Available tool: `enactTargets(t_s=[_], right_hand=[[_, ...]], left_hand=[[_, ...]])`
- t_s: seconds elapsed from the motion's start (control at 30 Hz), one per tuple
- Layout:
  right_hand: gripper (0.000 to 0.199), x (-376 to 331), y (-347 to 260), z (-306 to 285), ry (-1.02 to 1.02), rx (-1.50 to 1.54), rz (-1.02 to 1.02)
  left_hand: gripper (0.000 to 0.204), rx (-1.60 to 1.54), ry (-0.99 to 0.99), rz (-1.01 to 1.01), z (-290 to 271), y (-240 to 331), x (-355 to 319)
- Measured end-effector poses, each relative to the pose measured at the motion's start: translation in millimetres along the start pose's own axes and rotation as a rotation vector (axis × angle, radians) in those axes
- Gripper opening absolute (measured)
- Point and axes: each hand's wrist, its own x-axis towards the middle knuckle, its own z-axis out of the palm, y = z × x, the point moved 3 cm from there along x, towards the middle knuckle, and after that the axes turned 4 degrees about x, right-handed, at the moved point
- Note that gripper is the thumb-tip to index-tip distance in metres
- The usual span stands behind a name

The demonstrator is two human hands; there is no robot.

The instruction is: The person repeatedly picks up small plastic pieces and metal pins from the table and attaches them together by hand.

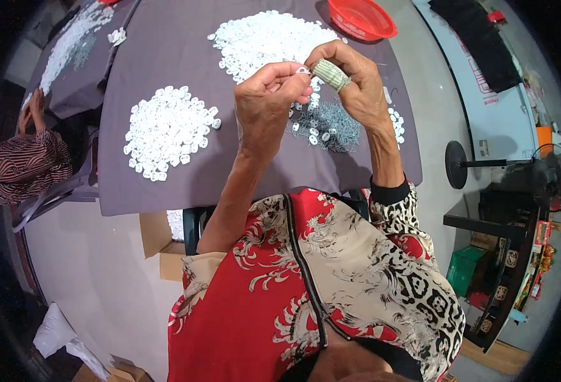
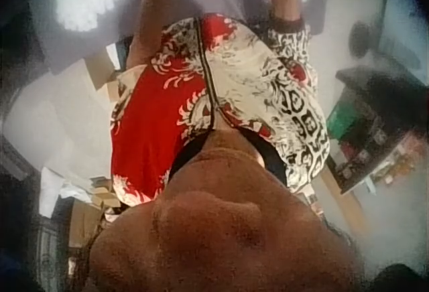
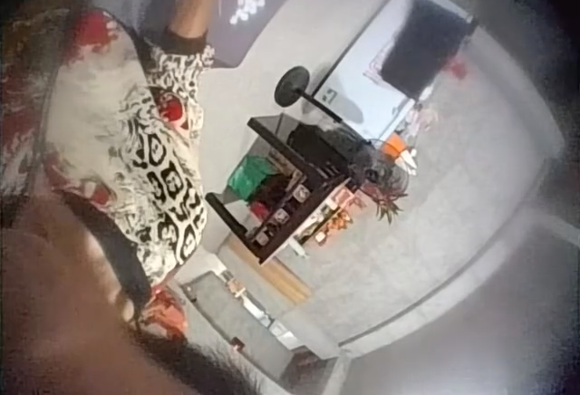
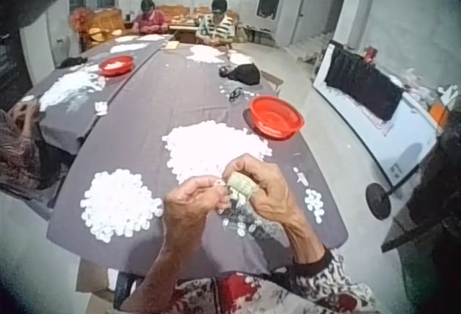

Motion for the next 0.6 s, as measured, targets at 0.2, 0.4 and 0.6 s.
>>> enactTargets(t_s=[0.2,0.4,0.6], right_hand=[[0.011,-1.4,0.6,1.2,0.027,0.105,0.030],[0.012,-2.4,1.0,0.9,0.008,0.024,0.030],[0.011,-2.4,2.9,-0.4,0.020,0.062,0.018]], left_hand=[[0.019,0.010,0.002,0.002,-0.3,1.7,-1.3],[0.019,-0.011,-0.005,-0.002,-0.7,-0.1,-0.4],[0.019,-0.046,0.007,-0.034,0.2,-1.1,-0.1]])
